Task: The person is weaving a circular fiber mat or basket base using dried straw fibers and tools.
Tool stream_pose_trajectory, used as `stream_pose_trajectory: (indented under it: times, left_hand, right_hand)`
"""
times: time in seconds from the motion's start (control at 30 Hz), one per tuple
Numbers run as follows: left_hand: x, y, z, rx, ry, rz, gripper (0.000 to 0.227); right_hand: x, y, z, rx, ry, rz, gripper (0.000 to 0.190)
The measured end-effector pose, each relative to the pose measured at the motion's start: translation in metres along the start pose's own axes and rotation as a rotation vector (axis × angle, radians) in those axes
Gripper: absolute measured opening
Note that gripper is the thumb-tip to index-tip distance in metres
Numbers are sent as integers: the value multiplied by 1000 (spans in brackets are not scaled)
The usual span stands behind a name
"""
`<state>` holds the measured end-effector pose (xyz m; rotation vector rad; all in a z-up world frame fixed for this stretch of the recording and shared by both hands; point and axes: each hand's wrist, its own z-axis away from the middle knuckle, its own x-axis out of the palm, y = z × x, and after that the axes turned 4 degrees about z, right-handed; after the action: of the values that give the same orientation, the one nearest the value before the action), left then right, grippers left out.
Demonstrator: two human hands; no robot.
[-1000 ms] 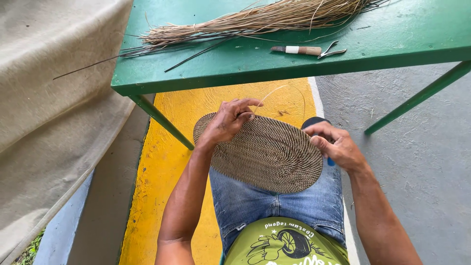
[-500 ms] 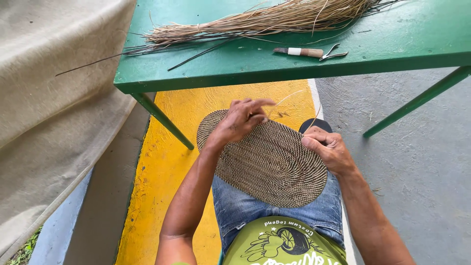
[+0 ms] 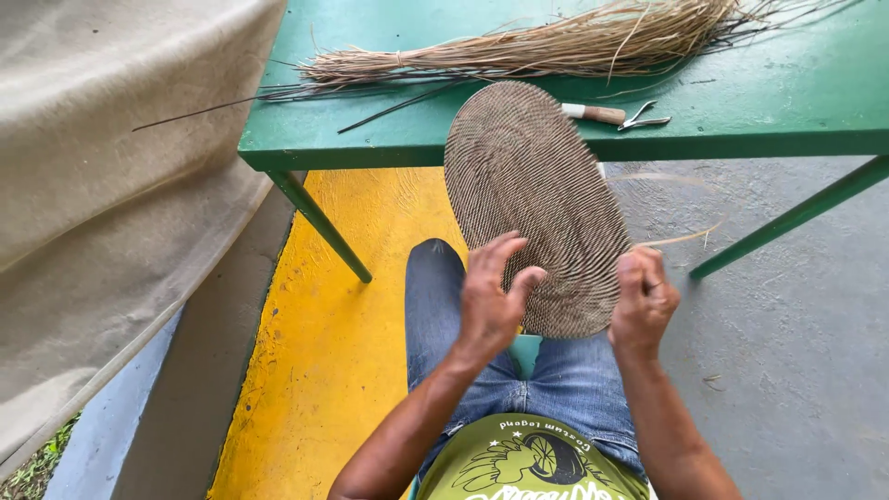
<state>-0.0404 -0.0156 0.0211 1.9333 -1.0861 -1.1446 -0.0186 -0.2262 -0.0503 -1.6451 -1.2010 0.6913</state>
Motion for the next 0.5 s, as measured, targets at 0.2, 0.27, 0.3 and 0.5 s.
stream_pose_trajectory:
  times: [0.2, 0.27, 0.3, 0.5]
  left_hand:
    - [-5, 20, 15, -38, 22, 211, 77]
    - [-17, 22, 24, -85, 54, 305, 78]
    - [-24, 21, 29, -311, 72, 472, 63]
    - [-57, -42, 80, -585, 218, 664, 33]
  right_hand:
    - [45, -57, 37, -586, -256, 378, 15]
    - [55, -63, 50, -643, -322, 381, 19]
    - [60, -70, 58, -676, -415, 382, 21]
    - [87, -81, 35, -772, -725, 363, 31]
